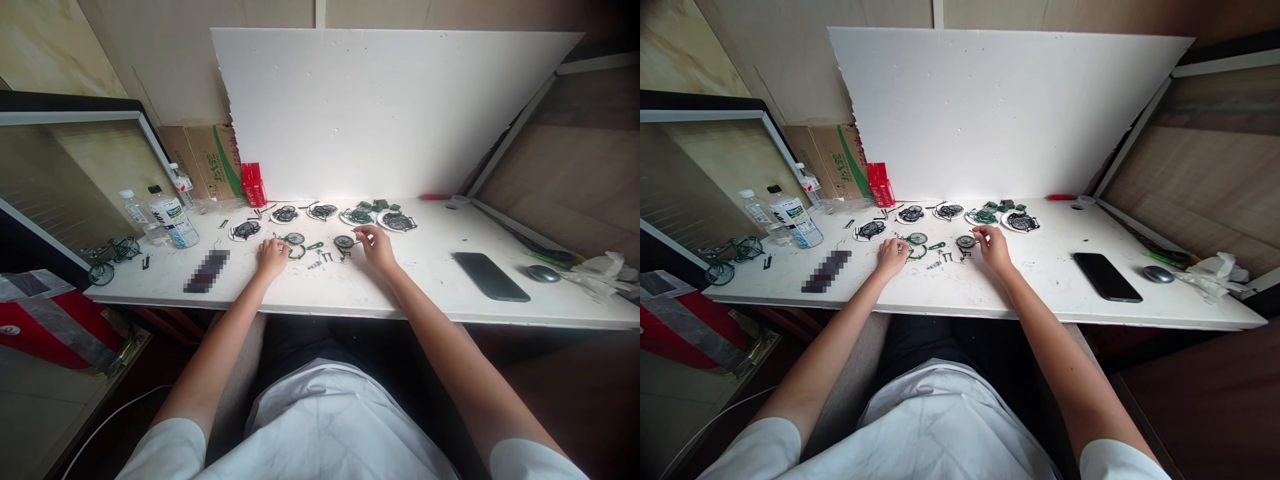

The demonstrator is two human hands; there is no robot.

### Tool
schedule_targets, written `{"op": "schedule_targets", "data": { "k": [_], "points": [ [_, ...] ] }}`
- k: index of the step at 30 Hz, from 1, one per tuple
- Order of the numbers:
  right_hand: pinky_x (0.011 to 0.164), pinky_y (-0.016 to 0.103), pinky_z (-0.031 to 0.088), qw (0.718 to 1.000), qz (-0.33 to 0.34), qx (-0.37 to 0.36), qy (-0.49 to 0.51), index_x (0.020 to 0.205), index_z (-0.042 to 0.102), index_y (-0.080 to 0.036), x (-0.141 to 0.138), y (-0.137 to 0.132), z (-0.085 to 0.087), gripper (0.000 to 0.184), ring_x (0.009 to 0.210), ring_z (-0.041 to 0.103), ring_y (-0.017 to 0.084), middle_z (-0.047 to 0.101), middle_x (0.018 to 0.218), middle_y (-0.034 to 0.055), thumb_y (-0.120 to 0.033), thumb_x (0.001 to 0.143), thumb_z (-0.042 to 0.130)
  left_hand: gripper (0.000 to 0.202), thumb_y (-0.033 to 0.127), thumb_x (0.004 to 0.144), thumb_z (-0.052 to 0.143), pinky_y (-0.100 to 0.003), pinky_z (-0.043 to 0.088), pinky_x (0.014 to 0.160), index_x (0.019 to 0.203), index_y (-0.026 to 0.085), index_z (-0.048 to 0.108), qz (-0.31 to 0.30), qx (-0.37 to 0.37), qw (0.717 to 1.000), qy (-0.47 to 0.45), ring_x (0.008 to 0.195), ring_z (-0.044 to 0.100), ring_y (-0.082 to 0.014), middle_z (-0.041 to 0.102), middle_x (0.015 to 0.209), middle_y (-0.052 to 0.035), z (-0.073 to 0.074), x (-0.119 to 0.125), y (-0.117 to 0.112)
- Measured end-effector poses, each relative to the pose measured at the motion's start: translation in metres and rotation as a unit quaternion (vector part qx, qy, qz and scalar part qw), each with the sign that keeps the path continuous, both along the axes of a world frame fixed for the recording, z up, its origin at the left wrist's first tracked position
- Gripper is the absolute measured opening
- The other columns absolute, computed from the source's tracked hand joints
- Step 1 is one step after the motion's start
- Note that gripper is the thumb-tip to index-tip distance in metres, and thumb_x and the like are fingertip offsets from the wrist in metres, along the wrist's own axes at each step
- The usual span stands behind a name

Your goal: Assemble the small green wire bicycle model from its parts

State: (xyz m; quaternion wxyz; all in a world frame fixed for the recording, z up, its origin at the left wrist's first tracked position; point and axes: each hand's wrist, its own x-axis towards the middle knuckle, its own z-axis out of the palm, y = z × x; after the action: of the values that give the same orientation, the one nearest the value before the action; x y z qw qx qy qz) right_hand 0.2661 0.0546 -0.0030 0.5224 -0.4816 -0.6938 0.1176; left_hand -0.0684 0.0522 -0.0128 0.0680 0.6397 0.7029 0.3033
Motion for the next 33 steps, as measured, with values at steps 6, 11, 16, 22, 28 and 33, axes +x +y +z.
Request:
{"op": "schedule_targets", "data": {
  "k": [6,11,16,22,28,33],
  "points": [
    [0.091,0.048,0.055,0.999,-0.019,0.02,-0.028,0.106,0.078,-0.021,0.0,0.002,-0.003,0.045,0.1,0.068,0.031,0.079,0.108,0.0152,-0.059,0.106,0.053,0.028,0.042,0.104,0.052,-0.053,0.041,0.118,0.118,0.025,0.07,-0.006,0.006,1.0,-0.002,0.138,0.052,-0.0375,0.063,0.139,-0.0163,-0.001,0.0,0.0],
    [0.091,0.048,0.055,0.999,-0.004,-0.006,-0.05,0.104,0.079,-0.02,0.0,0.002,-0.004,0.038,0.1,0.068,0.032,0.079,0.106,0.015,-0.052,0.104,0.059,0.028,0.042,0.103,0.053,-0.054,0.041,0.117,0.117,0.025,0.07,-0.01,0.014,1.0,-0.012,0.137,0.052,-0.0385,0.063,0.138,-0.0175,-0.002,0.0,0.0],
    [0.087,0.046,0.055,0.995,0.045,-0.045,-0.073,0.1,0.079,-0.021,0.0,-0.002,-0.002,0.028,0.106,0.067,0.033,0.08,0.109,0.0137,-0.047,0.099,0.07,0.027,0.041,0.103,0.054,-0.056,0.04,0.116,0.116,0.024,0.07,-0.013,0.012,1.0,-0.019,0.137,0.051,-0.0399,0.063,0.138,-0.018,-0.001,0.0,0.0],
    [0.087,0.046,0.055,0.993,0.065,-0.045,-0.089,0.103,0.082,-0.022,-0.001,-0.004,0.001,0.022,0.105,0.067,0.034,0.081,0.105,0.0123,-0.041,0.095,0.077,0.026,0.04,0.103,0.055,-0.057,0.041,0.115,0.116,0.023,0.07,-0.012,0.013,1.0,-0.017,0.136,0.052,-0.0408,0.063,0.137,-0.019,0.001,0.001,-0.002],
    [0.087,0.047,0.054,0.994,0.037,-0.021,-0.099,0.107,0.082,-0.021,-0.003,-0.007,0.005,0.024,0.102,0.066,0.033,0.081,0.107,0.0125,-0.037,0.103,0.065,0.025,0.038,0.102,0.056,-0.055,0.042,0.116,0.115,0.024,0.071,-0.01,0.016,1.0,-0.025,0.136,0.053,-0.0395,0.063,0.136,-0.0179,0.0,0.001,-0.001],
    [0.079,0.042,0.054,0.997,0.021,-0.049,-0.057,0.102,0.079,-0.022,-0.006,-0.011,0.008,0.029,0.103,0.068,0.031,0.08,0.108,0.0125,-0.049,0.101,0.068,0.024,0.037,0.101,0.056,-0.053,0.041,0.117,0.114,0.024,0.071,-0.001,0.022,0.999,-0.036,0.136,0.053,-0.0382,0.062,0.136,-0.0175,0.001,0.002,-0.002]
  ]
}}
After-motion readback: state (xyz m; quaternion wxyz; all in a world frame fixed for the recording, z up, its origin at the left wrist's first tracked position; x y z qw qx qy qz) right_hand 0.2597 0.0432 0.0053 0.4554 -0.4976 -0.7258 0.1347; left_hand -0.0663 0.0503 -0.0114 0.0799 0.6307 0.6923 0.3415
